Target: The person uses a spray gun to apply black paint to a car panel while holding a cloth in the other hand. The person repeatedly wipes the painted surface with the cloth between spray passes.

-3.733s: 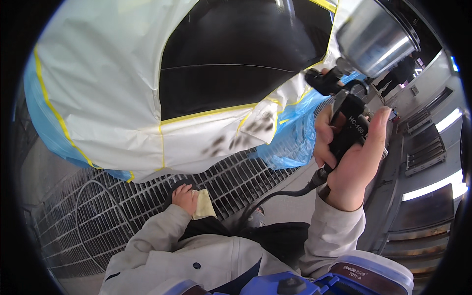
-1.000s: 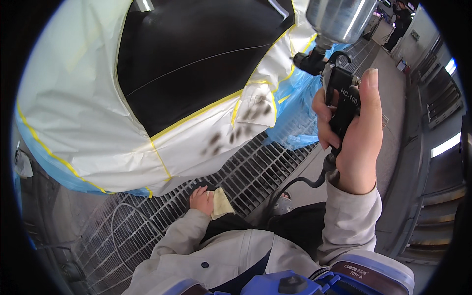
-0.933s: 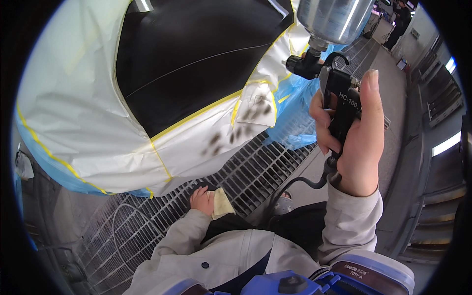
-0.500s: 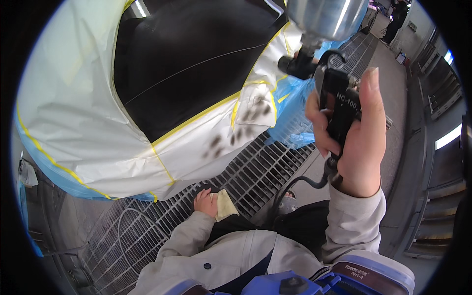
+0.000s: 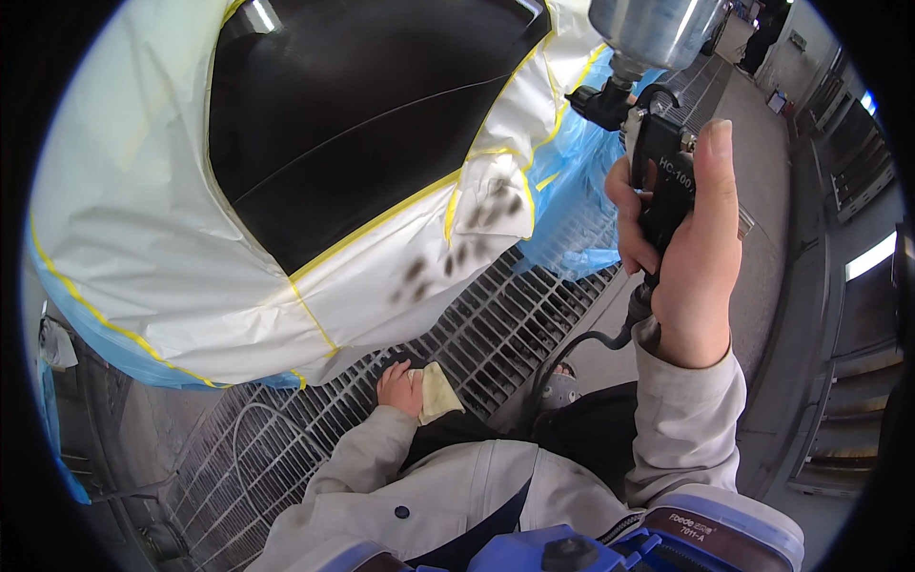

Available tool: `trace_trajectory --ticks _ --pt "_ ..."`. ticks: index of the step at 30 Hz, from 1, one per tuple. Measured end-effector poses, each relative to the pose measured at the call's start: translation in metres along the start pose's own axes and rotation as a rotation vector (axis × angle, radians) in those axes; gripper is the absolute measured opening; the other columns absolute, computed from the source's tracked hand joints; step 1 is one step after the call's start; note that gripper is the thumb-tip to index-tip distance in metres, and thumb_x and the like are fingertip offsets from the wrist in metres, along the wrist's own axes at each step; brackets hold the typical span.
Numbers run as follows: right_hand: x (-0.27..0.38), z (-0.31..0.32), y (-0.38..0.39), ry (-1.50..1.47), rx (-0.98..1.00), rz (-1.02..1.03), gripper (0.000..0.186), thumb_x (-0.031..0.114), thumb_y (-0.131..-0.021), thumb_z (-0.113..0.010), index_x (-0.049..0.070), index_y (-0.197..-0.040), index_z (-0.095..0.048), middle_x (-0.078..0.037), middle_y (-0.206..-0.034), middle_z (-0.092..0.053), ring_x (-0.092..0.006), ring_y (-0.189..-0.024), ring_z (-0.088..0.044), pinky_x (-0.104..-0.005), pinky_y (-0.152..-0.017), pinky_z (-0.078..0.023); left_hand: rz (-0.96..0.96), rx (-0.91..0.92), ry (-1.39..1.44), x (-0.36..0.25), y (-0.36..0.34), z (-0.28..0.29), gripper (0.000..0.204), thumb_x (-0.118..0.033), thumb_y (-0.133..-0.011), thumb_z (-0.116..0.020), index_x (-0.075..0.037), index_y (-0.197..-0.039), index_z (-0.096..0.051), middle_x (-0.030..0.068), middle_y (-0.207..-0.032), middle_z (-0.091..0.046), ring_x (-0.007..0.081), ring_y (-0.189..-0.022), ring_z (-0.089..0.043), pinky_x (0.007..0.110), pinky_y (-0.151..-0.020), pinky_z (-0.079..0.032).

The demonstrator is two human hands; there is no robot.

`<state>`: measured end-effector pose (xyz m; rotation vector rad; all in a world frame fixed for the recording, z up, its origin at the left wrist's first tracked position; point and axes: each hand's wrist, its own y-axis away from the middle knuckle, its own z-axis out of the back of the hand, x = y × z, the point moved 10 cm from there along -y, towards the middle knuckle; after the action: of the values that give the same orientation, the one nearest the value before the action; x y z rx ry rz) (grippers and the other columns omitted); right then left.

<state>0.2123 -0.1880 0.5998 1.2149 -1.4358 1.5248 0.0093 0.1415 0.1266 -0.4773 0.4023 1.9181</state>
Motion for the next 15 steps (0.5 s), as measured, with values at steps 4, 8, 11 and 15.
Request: trace_trajectory --ticks 4,8,11,15 --pt "-0.006 -0.008 0.006 -0.042 0.079 -0.102 0.079 0.070 -0.108 -0.039 0.001 -0.082 -0.065 -0.004 -0.064 -0.058 -0.0080 -0.045 -0.041 -0.0257 -0.046 -0.033 0.002 0.012 -0.013 -0.001 0.001 0.001 0.042 -0.036 -0.106 -0.053 -0.005 -0.121 -0.077 0.0095 -0.146 -0.066 0.0333 -0.144 -0.050 0.051 -0.120 -0.036" --pt "-0.004 -0.011 0.004 -0.074 0.093 -0.075 0.078 0.069 -0.109 -0.038 0.000 -0.084 -0.066 -0.005 -0.065 -0.059 -0.0077 -0.045 -0.041 -0.0257 -0.046 -0.033 0.017 0.019 -0.014 0.000 0.001 0.002 0.043 -0.036 -0.106 -0.054 -0.003 -0.125 -0.076 0.0099 -0.147 -0.065 0.0333 -0.145 -0.049 0.050 -0.121 -0.035" --pt "-0.005 0.000 -0.003 -0.050 -0.011 -0.032 0.078 0.069 -0.109 -0.038 0.001 -0.082 -0.065 -0.004 -0.064 -0.059 -0.0074 -0.045 -0.041 -0.0255 -0.046 -0.034 0.046 0.021 -0.009 0.001 0.001 0.003 0.045 -0.036 -0.106 -0.055 -0.003 -0.130 -0.073 0.0104 -0.147 -0.064 0.0334 -0.145 -0.049 0.050 -0.121 -0.035" --pt "-0.006 0.011 -0.007 0.015 -0.069 0.041 0.079 0.070 -0.108 -0.039 0.001 -0.079 -0.063 -0.003 -0.063 -0.057 -0.0072 -0.044 -0.041 -0.0256 -0.045 -0.034 0.041 0.030 -0.015 0.002 0.003 0.004 0.046 -0.035 -0.106 -0.056 -0.003 -0.135 -0.070 0.0114 -0.147 -0.064 0.0332 -0.145 -0.049 0.050 -0.120 -0.035"
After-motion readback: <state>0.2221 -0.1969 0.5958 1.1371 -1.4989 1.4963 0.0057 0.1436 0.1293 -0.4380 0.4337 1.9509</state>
